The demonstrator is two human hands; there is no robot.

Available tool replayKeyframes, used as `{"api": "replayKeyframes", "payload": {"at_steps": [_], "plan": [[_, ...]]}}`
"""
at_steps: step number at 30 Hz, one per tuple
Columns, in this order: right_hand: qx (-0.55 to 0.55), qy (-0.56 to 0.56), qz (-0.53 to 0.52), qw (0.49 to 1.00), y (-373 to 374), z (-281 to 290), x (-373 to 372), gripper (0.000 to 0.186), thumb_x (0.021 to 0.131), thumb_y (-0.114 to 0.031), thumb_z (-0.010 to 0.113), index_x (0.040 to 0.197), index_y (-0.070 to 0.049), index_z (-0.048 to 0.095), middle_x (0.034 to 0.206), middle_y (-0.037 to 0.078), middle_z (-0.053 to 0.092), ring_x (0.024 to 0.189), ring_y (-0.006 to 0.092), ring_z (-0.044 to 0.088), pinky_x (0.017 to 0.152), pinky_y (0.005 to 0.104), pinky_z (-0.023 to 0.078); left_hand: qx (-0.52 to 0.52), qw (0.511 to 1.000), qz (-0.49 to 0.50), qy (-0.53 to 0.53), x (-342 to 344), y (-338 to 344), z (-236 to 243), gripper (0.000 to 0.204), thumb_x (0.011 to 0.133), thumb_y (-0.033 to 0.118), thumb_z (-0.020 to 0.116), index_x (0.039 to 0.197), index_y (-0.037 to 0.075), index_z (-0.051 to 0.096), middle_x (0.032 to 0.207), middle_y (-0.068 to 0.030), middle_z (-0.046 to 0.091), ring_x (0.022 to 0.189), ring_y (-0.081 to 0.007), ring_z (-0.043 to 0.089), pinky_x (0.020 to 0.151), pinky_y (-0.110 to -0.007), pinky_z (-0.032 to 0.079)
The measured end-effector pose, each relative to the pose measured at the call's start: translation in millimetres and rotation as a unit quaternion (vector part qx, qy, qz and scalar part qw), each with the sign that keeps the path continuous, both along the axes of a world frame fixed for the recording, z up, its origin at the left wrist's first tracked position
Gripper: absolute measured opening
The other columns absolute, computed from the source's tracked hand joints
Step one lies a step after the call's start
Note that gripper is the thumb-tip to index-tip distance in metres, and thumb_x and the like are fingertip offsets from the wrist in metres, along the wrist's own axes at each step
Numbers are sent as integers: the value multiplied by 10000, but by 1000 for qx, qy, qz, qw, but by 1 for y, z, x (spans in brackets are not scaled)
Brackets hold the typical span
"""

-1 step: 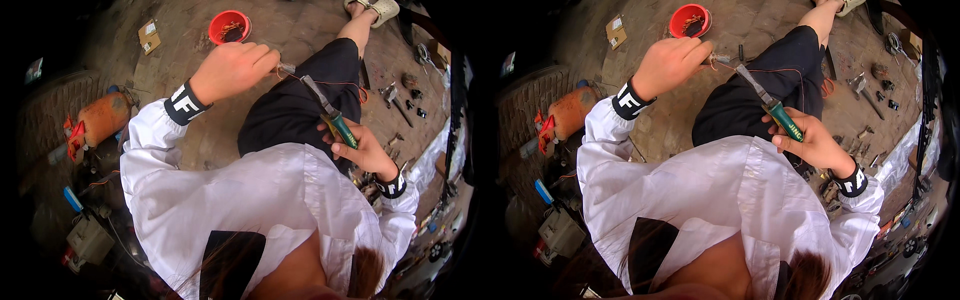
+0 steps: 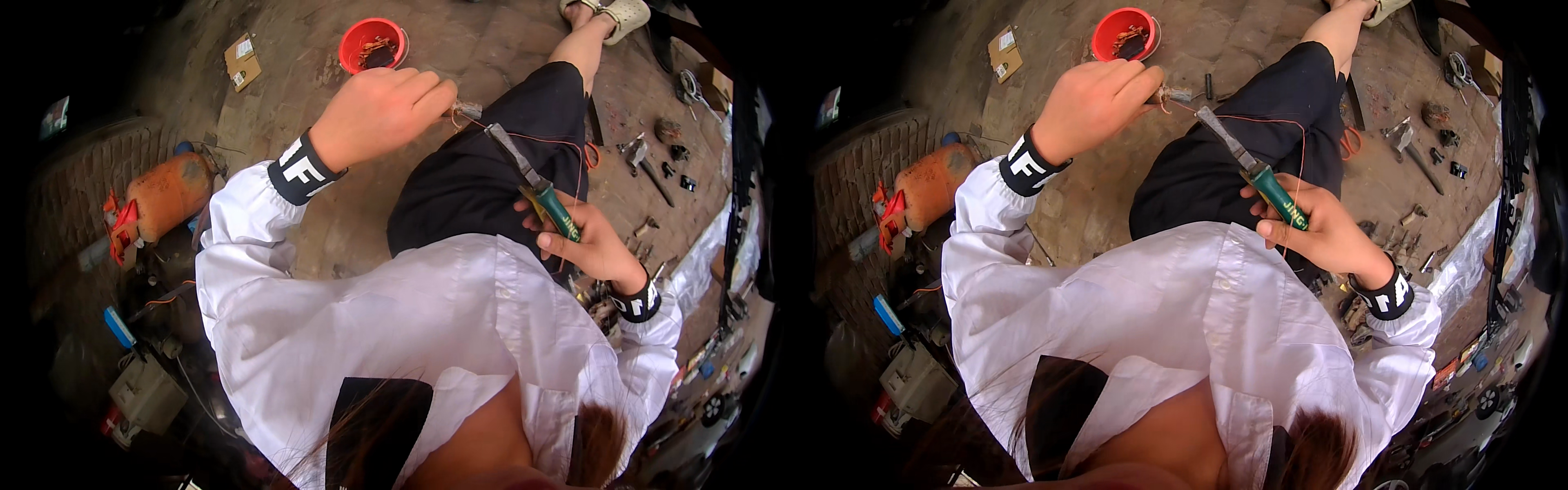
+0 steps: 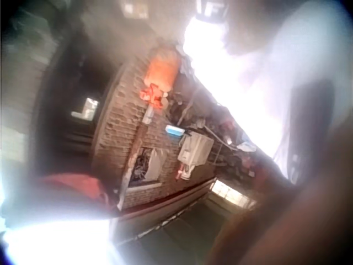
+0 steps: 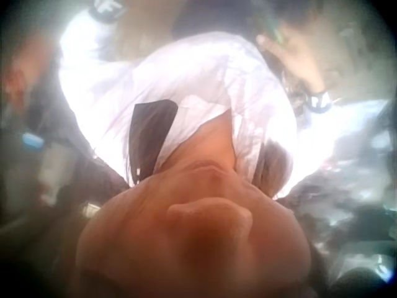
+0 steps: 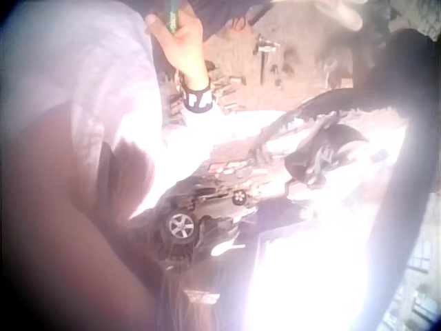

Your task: The person sits on the floor and uses pliers to strip insulation from a small cylindrical electronic component. They repeatedly twist and pull the wires while holding the component, then place the stripped pieces into a red bucket.

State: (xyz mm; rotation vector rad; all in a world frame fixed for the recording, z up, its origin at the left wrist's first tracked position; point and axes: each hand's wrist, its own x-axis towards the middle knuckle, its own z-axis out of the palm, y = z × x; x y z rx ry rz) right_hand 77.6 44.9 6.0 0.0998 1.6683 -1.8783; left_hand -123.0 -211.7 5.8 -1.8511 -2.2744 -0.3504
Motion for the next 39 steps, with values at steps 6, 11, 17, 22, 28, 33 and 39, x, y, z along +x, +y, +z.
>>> {"api": "replayKeyframes", "payload": {"at_steps": [6,11,17,22,28,33,39], "plan": [[-9,46,-19,999,-9,-7,-5,230,899,-161,675,760,19,637,1178,163,580,1004,201,570,876,345,473,31,998,-5,45,-1,12,-4,275,738,183,702,960,77,581,732,-22,510,608,-177,550,525,-298,443],[-14,77,-26,997,-13,-13,-9,227,906,-153,665,760,19,638,1110,129,592,993,183,566,853,337,473,41,998,31,24,5,15,1,272,722,147,711,951,75,585,737,-31,523,599,-191,557,518,-310,444],[-14,-10,-32,999,-15,-4,-13,217,909,-156,665,790,23,637,1037,102,605,955,164,569,817,307,468,52,998,35,14,3,16,-1,264,720,113,707,947,69,579,734,-40,535,593,-209,563,509,-323,442],[0,122,-41,992,-17,-25,-10,215,914,-165,665,812,22,635,1056,89,601,832,124,591,731,275,487,50,998,49,5,4,16,0,240,734,98,692,939,67,570,723,-48,526,585,-218,563,498,-330,440],[-69,-14,-66,995,-20,-16,-10,219,927,-195,655,858,12,636,1079,112,597,911,130,581,800,298,483,46,997,58,3,5,17,-1,222,743,98,689,922,65,562,716,-51,521,581,-223,566,497,-336,441],[-64,17,-56,996,-22,-21,-8,239,923,-207,662,851,19,634,1129,127,589,965,146,575,832,302,474,35,987,121,-97,8,13,-4,210,800,147,696,944,59,570,777,-63,578,588,-234,569,501,-316,443],[18,86,-128,988,-33,-26,-11,255,904,-209,677,809,24,633,1104,135,603,1039,205,561,873,338,456,164,660,310,-665,-1,8,-38,187,952,233,597,999,52,595,853,-23,655,652,-159,612,552,-285,459]]}}
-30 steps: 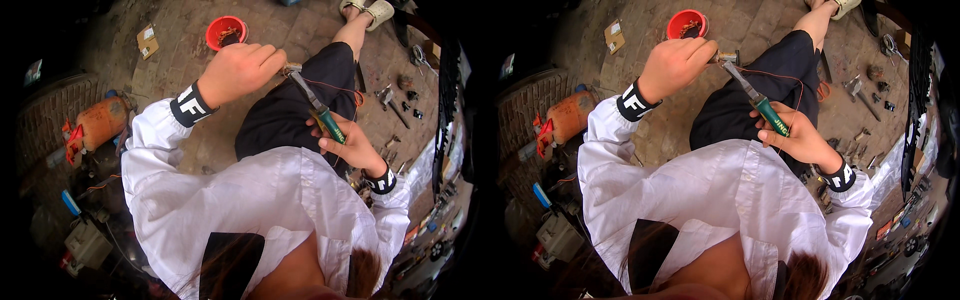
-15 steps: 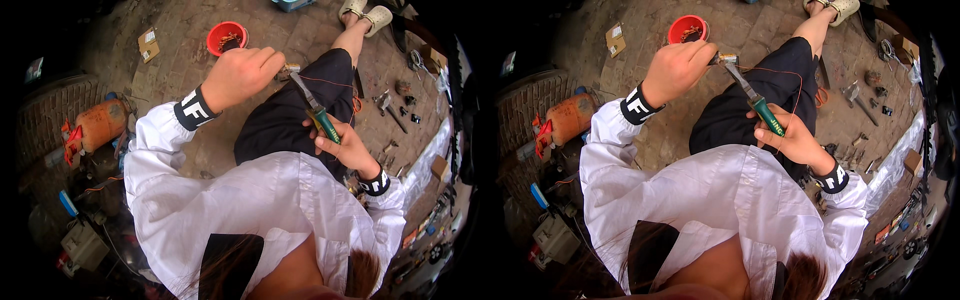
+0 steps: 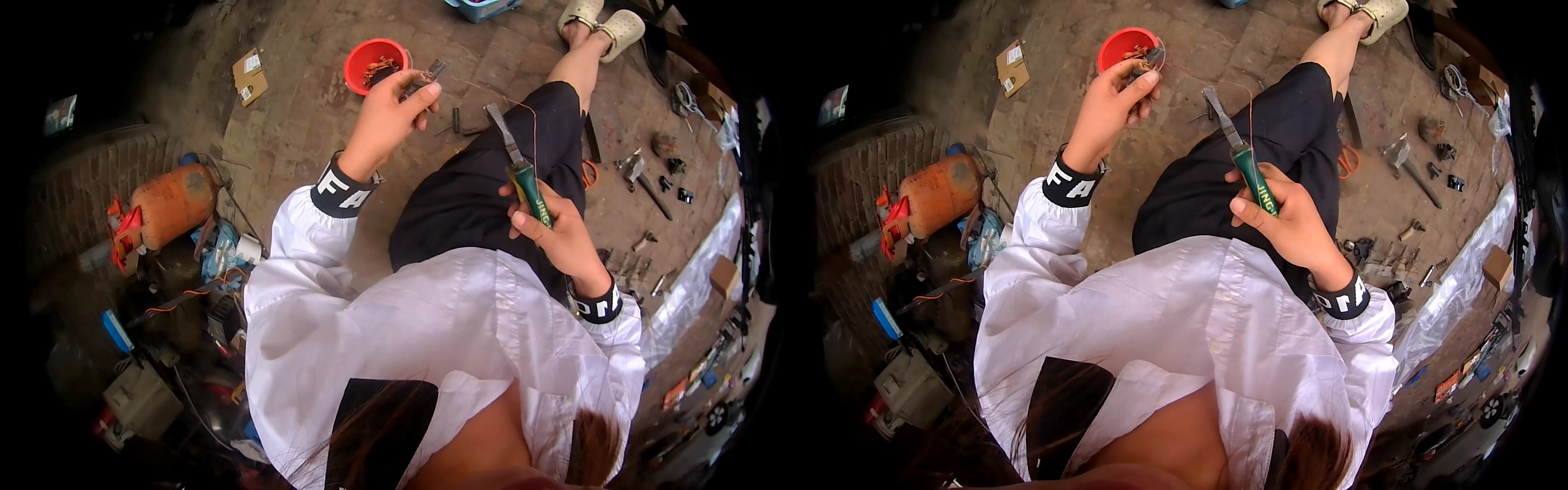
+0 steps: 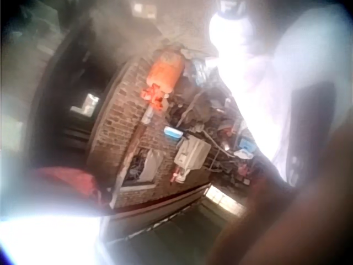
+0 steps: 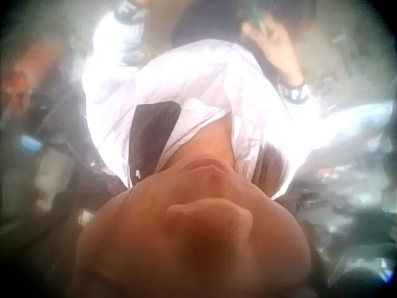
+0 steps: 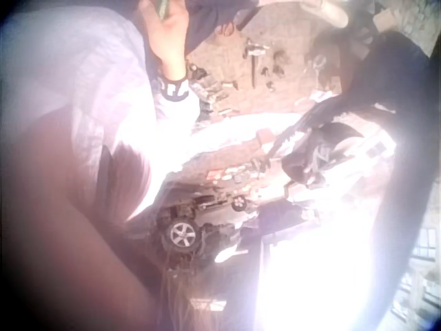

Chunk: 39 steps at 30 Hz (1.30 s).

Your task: The person sits on the floor and uses pliers to strip insulation from a small cylindrical electronic component. They repeatedly twist and pull the wires while holding the component, then place the stripped pieces into a red bucket.

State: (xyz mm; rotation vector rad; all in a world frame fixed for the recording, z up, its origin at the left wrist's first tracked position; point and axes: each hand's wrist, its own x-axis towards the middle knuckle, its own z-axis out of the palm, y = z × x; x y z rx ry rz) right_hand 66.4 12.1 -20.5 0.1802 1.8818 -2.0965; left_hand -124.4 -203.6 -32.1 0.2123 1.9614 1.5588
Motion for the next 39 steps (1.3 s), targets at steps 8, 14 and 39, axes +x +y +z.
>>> {"api": "replayKeyframes", "payload": {"at_steps": [8,14,39], "plan": [[349,152,-90,920,-43,-24,-66,266,808,-192,722,900,47,647,1037,213,581,971,369,573,831,399,484,335,914,68,-220,39,3,-15,306,1008,282,509,1107,5,593,1253,-123,560,1078,-214,556,976,-388,458],[374,283,-116,876,-77,-46,-92,251,761,-159,736,900,35,658,1187,230,552,1031,372,574,872,419,488,264,948,108,-142,30,6,-31,241,992,200,553,1127,6,600,1101,-39,624,977,-146,589,899,-310,475],[349,383,-59,853,-47,-10,-119,207,761,-56,697,964,-65,658,947,64,597,946,267,560,792,371,493,-204,866,0,457,40,-12,-2,339,738,53,740,1063,34,645,1263,-229,489,1011,-411,588,798,-441,496]]}}
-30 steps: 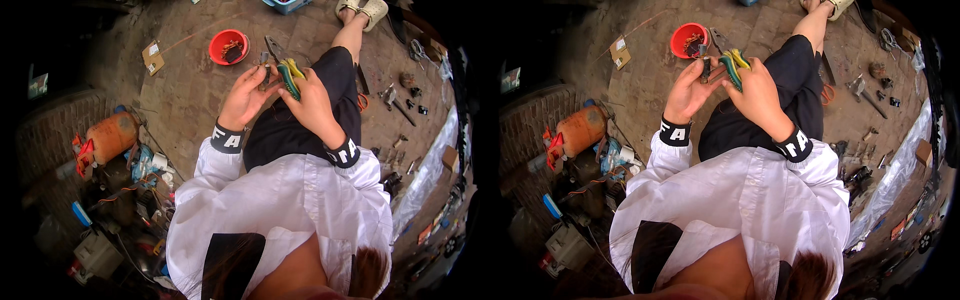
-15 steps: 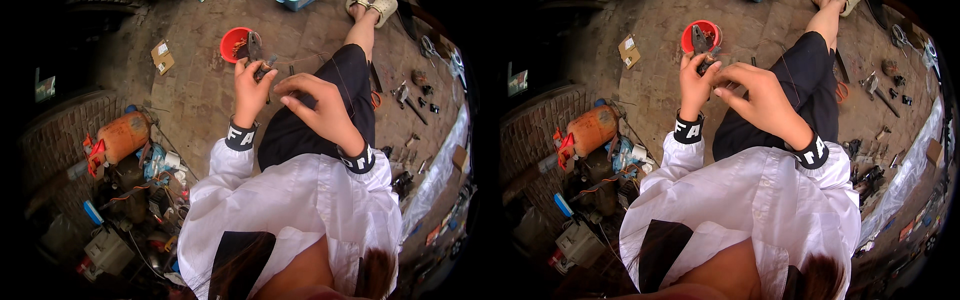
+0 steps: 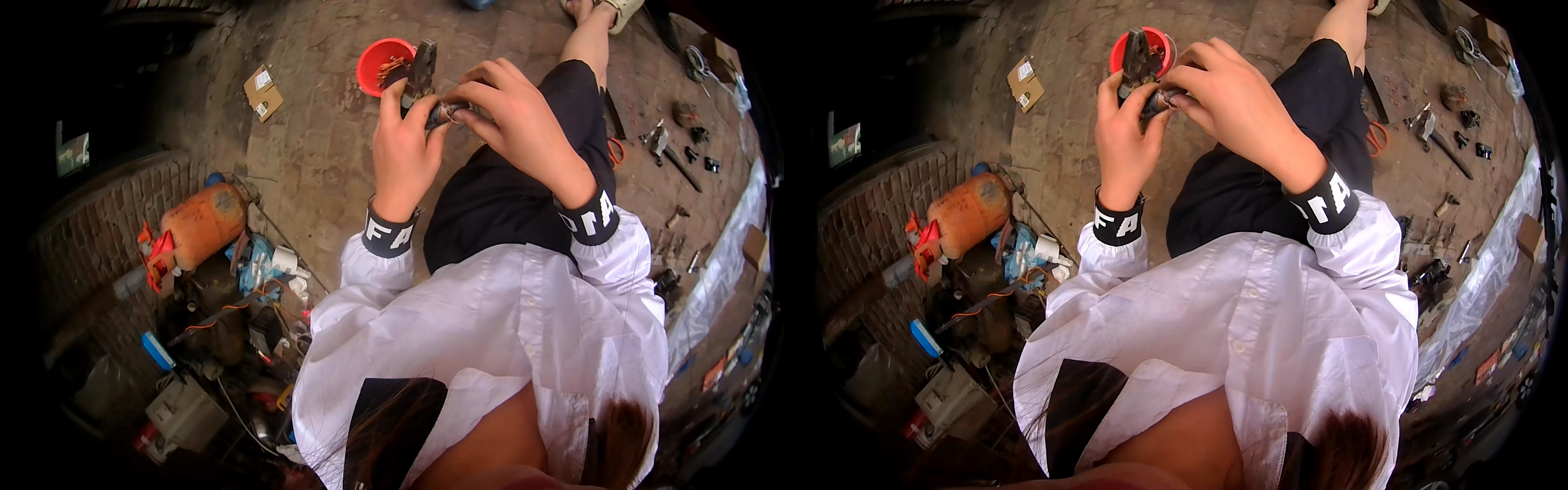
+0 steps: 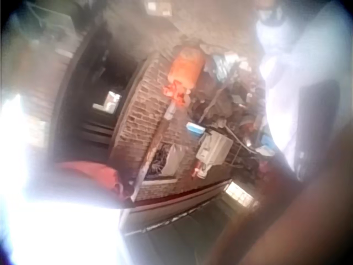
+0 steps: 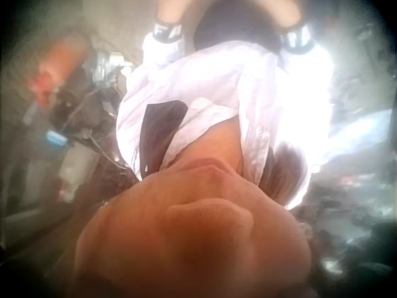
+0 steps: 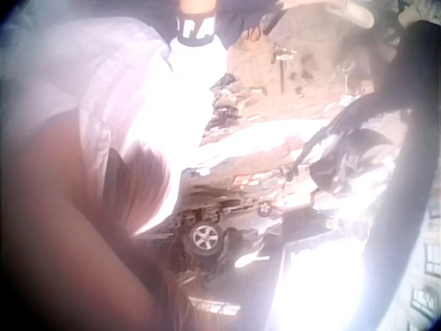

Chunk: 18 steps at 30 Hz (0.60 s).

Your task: The person sits on the floor and uses pliers to strip insulation from a small cylindrical electronic component. They repeatedly twist and pull the wires while holding the component, then place the stripped pieces into a red bucket.

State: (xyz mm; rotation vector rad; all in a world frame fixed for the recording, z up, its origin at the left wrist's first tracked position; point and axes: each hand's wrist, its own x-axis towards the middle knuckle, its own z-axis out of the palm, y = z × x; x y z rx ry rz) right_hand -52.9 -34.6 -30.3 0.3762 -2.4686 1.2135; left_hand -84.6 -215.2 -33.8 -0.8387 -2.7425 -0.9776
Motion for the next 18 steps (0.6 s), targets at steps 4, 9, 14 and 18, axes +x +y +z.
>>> {"api": "replayKeyframes", "payload": {"at_steps": [4,9,14,18], "plan": [[3,-21,10,1000,3,3,0,184,744,-94,720,915,-57,663,926,67,591,931,269,554,789,372,488,-12,1000,-17,17,1,1,4,340,734,53,739,1061,39,647,1250,-221,497,1011,-404,590,793,-436,498],[-23,-54,31,998,12,4,-1,169,723,-97,728,867,-31,670,830,91,617,837,261,596,745,335,496,7,999,-47,5,3,0,3,339,725,64,748,1051,52,658,1227,-209,515,994,-384,602,773,-424,505],[-203,-277,136,929,31,-9,-10,130,853,-66,670,916,41,631,819,28,648,785,93,614,738,235,508,28,994,-104,-27,3,1,5,344,711,77,761,1040,50,664,1219,-199,520,973,-368,604,766,-409,506],[-293,-322,227,871,42,-10,-12,170,900,-81,657,1011,47,651,924,52,672,879,109,636,794,243,529,47,991,-110,-54,0,-1,0,357,704,79,764,1046,47,665,1229,-210,512,1001,-370,594,799,-397,500]]}}
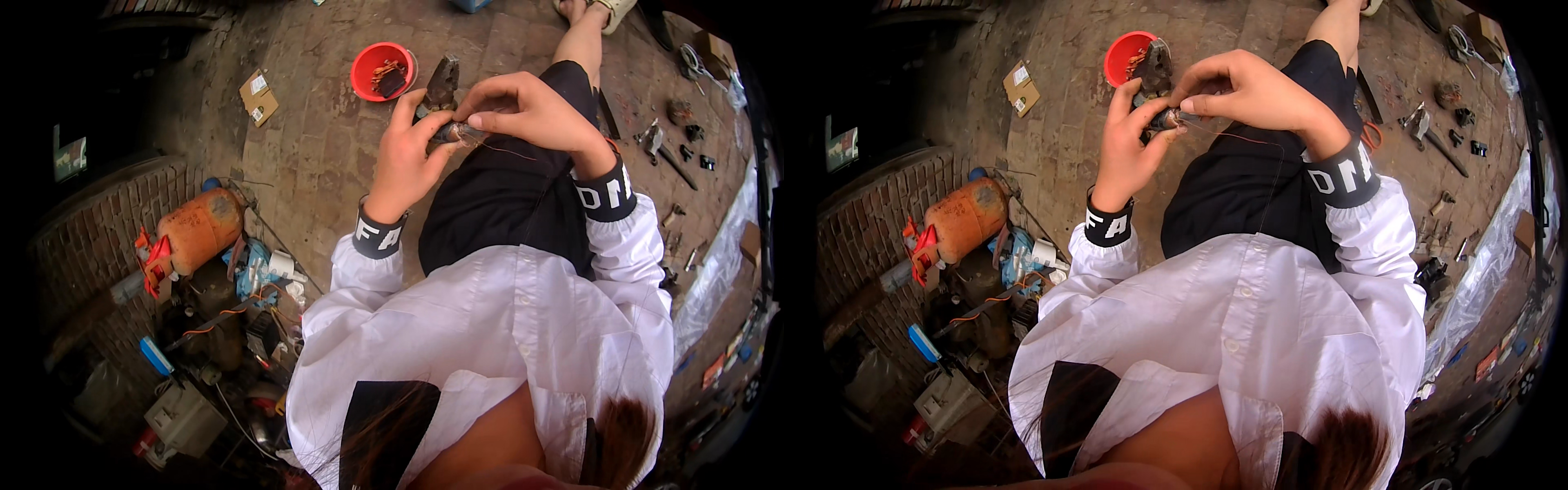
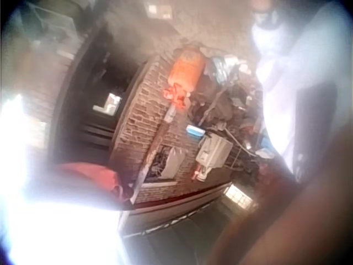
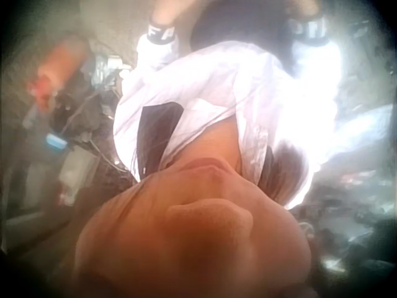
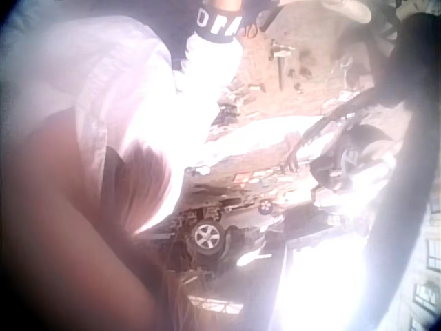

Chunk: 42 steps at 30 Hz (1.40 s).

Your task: The person sits on the floor and uses pliers to strip insulation from a small cylindrical electronic component. They repeatedly twist and pull the wires while holding the component, then place the stripped pieces into a red bucket.

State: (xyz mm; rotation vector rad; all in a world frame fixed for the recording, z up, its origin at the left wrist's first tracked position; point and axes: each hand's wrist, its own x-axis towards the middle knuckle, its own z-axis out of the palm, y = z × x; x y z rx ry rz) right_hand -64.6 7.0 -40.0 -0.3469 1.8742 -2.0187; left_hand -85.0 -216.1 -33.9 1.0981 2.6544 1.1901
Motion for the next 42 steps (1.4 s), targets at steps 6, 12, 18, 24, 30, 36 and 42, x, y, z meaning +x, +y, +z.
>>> {"api": "replayKeyframes", "payload": {"at_steps": [6,12,18,24,30,36,42], "plan": [[-11,16,27,999,9,0,-1,208,861,-68,699,1035,41,664,978,71,677,905,127,646,827,250,531,7,999,-19,-33,-2,-2,-1,363,705,100,772,1048,45,670,1243,-242,500,1071,-388,564,875,-396,478],[-71,-28,49,996,14,-3,1,259,826,-53,732,1042,45,627,1025,63,645,944,126,642,831,243,539,36,996,-28,-79,-2,0,4,360,704,117,780,1040,40,674,1230,-237,502,1116,-381,537,905,-399,462],[8,52,-60,997,-8,4,10,227,801,-75,743,952,12,598,887,17,637,788,78,609,702,228,532,17,999,-12,-29,-1,5,4,365,704,88,770,1050,37,665,1217,-222,508,1005,-355,589,803,-380,504],[111,129,-120,978,-18,9,18,219,782,-10,683,970,6,573,904,35,617,790,90,592,678,218,504,-9,1000,1,15,-1,5,6,353,700,66,760,1039,44,661,1211,-212,520,908,-344,616,748,-385,512],[194,177,-122,957,-17,19,19,231,732,-5,688,931,11,571,844,64,614,712,128,593,616,245,494,-5,1000,-5,7,2,6,5,339,694,69,768,1016,51,663,1194,-192,535,909,-360,617,747,-399,506],[157,201,-117,960,-14,18,17,267,686,-11,717,895,26,556,832,140,605,741,271,631,665,334,513,-1,1000,-7,-3,0,4,6,359,698,81,772,1038,50,662,1208,-201,527,934,-364,610,764,-396,507],[135,239,-127,953,-18,16,18,249,736,-20,725,940,20,588,909,129,614,818,279,657,723,334,538,21,999,3,-30,-2,0,2,366,710,72,761,1060,34,660,1234,-225,506,1012,-357,591,807,-375,505]]}}
